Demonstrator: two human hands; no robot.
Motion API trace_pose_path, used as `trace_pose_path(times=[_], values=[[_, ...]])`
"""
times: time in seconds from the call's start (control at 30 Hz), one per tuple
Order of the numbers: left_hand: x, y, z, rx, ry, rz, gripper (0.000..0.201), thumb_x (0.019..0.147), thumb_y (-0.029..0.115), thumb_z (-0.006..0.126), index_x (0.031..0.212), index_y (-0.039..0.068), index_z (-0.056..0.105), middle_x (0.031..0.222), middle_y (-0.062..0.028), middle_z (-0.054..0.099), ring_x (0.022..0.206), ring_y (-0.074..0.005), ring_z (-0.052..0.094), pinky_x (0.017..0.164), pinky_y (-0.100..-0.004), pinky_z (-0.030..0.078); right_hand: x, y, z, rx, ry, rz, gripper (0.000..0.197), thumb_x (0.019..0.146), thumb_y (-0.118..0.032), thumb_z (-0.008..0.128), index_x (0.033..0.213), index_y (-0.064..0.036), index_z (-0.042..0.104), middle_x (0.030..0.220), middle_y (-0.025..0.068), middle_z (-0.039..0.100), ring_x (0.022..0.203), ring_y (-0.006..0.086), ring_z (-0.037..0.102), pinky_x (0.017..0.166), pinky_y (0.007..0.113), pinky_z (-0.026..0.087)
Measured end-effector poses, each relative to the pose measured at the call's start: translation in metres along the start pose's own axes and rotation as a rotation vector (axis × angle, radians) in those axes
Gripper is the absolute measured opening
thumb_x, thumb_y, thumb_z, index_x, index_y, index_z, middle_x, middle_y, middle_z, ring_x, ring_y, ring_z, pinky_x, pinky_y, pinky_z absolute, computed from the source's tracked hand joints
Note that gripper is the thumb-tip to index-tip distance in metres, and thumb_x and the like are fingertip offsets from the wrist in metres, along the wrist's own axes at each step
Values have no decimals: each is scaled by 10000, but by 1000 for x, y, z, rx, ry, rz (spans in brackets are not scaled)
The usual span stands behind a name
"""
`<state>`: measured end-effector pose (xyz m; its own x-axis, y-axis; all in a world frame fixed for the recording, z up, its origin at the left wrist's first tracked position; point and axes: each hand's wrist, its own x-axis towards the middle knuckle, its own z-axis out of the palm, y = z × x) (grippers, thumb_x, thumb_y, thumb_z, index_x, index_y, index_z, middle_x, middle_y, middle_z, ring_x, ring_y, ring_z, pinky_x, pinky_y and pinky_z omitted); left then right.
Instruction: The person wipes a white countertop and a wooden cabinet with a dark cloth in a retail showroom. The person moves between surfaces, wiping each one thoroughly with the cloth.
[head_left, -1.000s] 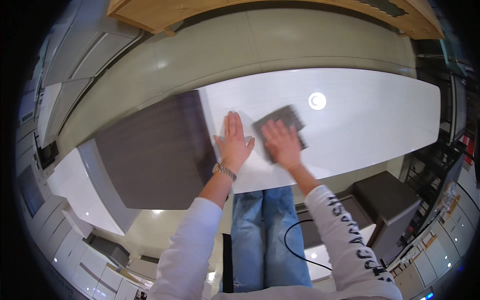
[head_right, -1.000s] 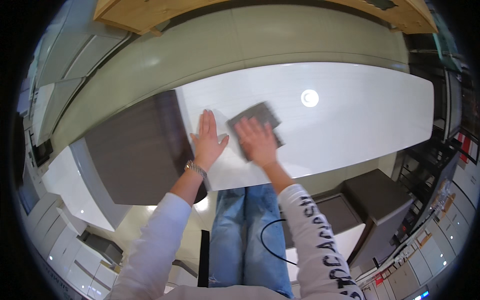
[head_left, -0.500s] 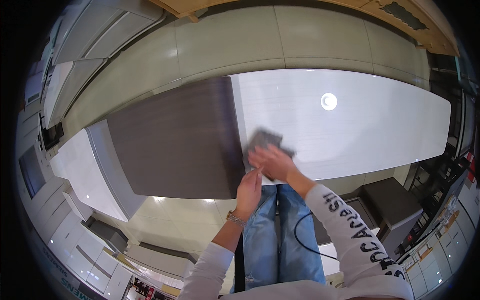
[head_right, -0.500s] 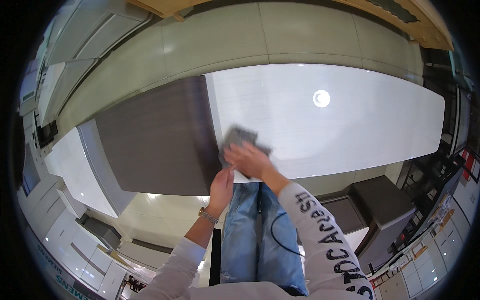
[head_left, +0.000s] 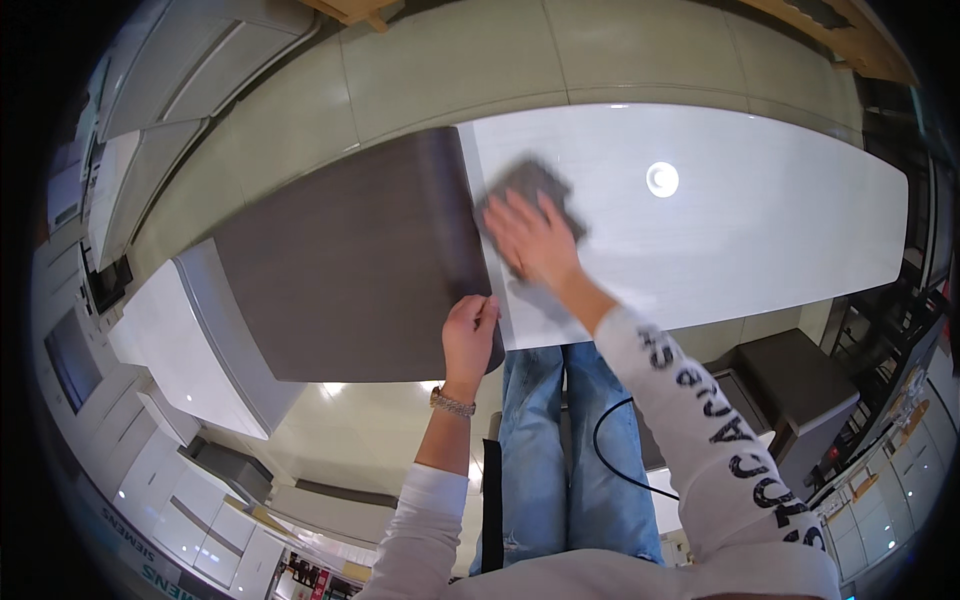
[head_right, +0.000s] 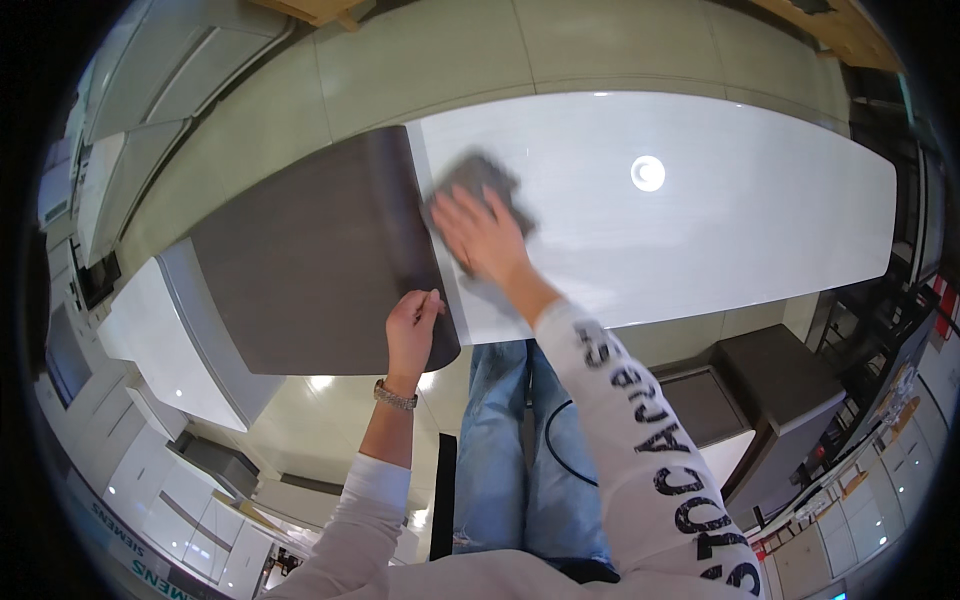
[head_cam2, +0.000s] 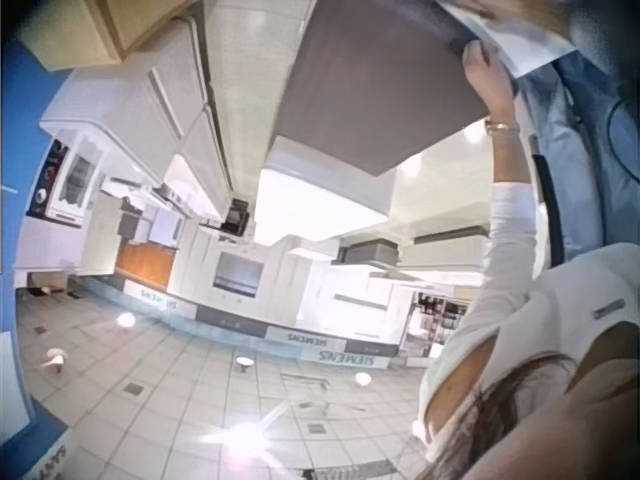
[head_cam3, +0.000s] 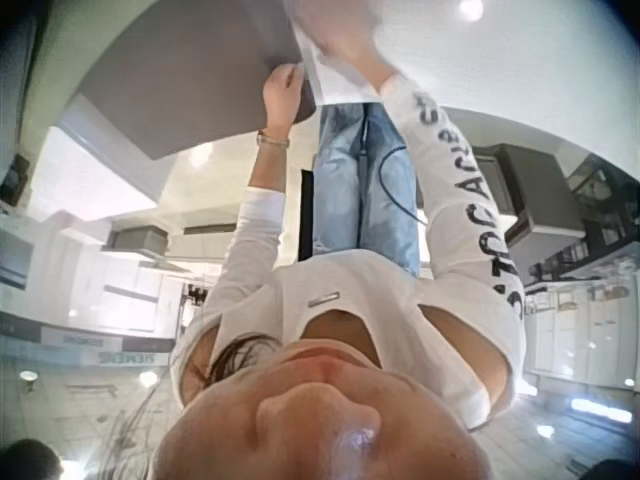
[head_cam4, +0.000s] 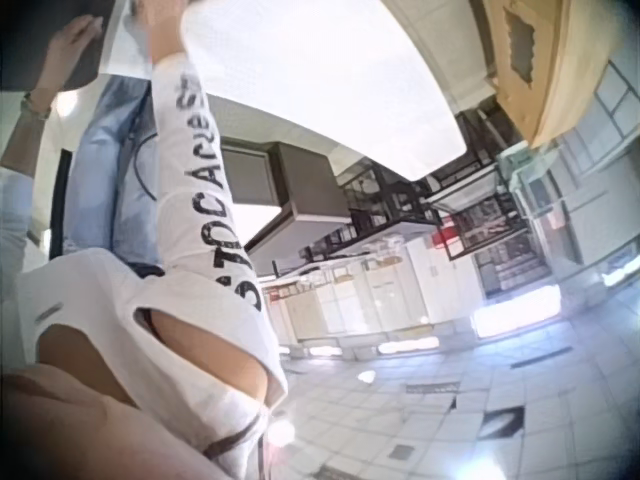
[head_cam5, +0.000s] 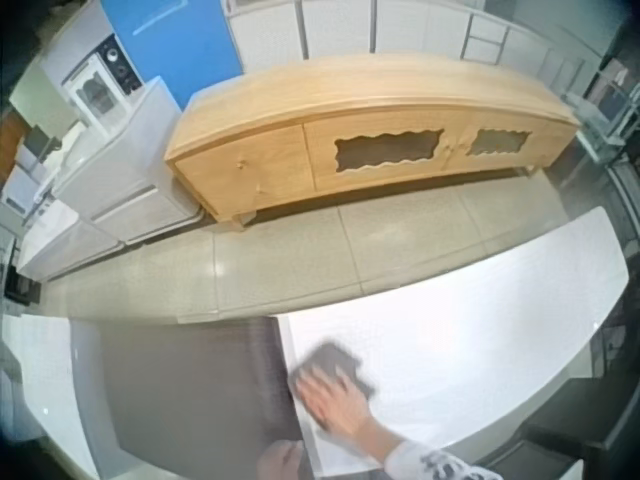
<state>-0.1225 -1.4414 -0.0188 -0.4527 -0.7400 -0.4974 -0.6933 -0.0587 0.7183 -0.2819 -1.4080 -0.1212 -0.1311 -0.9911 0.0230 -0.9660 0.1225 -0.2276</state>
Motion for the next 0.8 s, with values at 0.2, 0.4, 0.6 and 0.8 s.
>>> trace_pose_path(times=[0.2,0.4,0.6,0.8], values=[[9,18,-14,37,27,174,319,959,183,533,729,-25,608,788,-86,633,753,-171,594,720,-292,455,-162,9,-16,259,-203,-168,344,881,-253,495,1203,-258,615,1367,-67,505,1302,175,418,1088,466,289],[16,16,16,117,67,99,374,928,168,566,597,-4,581,826,-104,648,839,-234,597,764,-343,455,-104,190,-22,-283,364,967,446,915,-316,463,1347,-208,486,1428,50,436,1329,281,361,1062,543,271],[37,44,45,280,59,249,316,851,26,588,1163,68,619,1276,-151,508,1160,-302,500,965,-376,421,-51,58,-6,140,93,73,368,856,-291,513,1211,-251,603,1358,11,511,1267,225,454,1045,525,327],[57,68,49,519,-202,315,536,844,87,624,1358,119,476,1468,-166,332,1303,-336,380,1065,-384,343,-78,149,-26,-46,141,282,399,827,-276,547,1222,-258,595,1382,5,489,1250,235,469,1008,534,351]])
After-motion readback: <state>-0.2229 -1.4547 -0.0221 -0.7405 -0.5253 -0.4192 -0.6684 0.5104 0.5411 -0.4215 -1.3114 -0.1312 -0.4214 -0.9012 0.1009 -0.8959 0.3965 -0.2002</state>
